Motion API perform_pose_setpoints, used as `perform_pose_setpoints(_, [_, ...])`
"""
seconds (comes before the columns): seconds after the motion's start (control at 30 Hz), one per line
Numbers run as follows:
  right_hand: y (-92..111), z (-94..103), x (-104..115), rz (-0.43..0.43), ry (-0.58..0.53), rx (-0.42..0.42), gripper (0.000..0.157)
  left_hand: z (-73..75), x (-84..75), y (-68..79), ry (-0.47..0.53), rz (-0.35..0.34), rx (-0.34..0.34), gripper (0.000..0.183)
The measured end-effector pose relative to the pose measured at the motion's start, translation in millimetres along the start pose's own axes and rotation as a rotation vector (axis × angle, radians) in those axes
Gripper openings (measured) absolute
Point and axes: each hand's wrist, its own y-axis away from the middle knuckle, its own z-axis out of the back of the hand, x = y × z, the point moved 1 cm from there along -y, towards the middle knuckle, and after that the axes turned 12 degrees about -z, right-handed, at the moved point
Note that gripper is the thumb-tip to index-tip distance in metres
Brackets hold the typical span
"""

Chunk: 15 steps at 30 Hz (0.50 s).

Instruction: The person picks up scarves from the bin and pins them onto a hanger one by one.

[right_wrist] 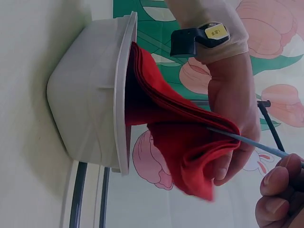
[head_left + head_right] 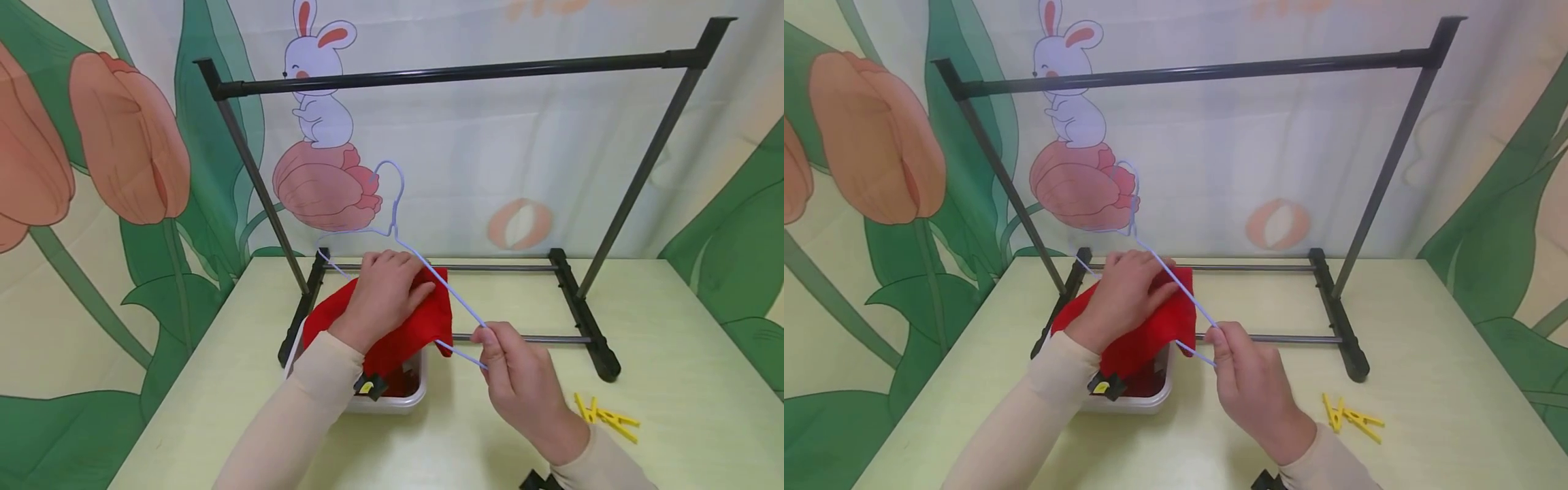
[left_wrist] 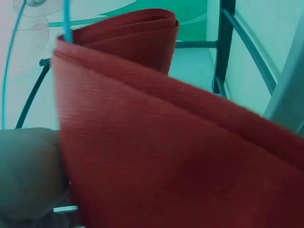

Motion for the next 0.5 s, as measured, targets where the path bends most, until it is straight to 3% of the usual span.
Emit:
perform_pose_setpoints(0.07, [0,-1.4,0,0.004,0.012,-0.001,0.015,0.2,2.2,6.2,-0.015,-0.005,0.02,0.05])
perform_pose_setpoints(0.23, [0,-2.0,-1,0.005,0.034,-0.002,0.014,7.1,5.2,34.5,-0.002,-0.07,-0.072,0.027])
perform_pose_setpoints(0.3, [0,-1.7,-1,0.001,0.041,0.001,0.013,9.2,3.0,47.7,-0.036,-0.086,-0.07,0.026])
perform_pose_setpoints(0.4, [-2,-0.9,0,-0.002,0.049,-0.002,0.013,5.2,-3.2,64.2,-0.16,-0.1,-0.008,0.041])
perform_pose_setpoints(0.5, [-4,-0.4,2,-0.007,0.048,-0.006,0.014,-7.9,-8.7,74.4,-0.326,-0.103,0.041,0.055])
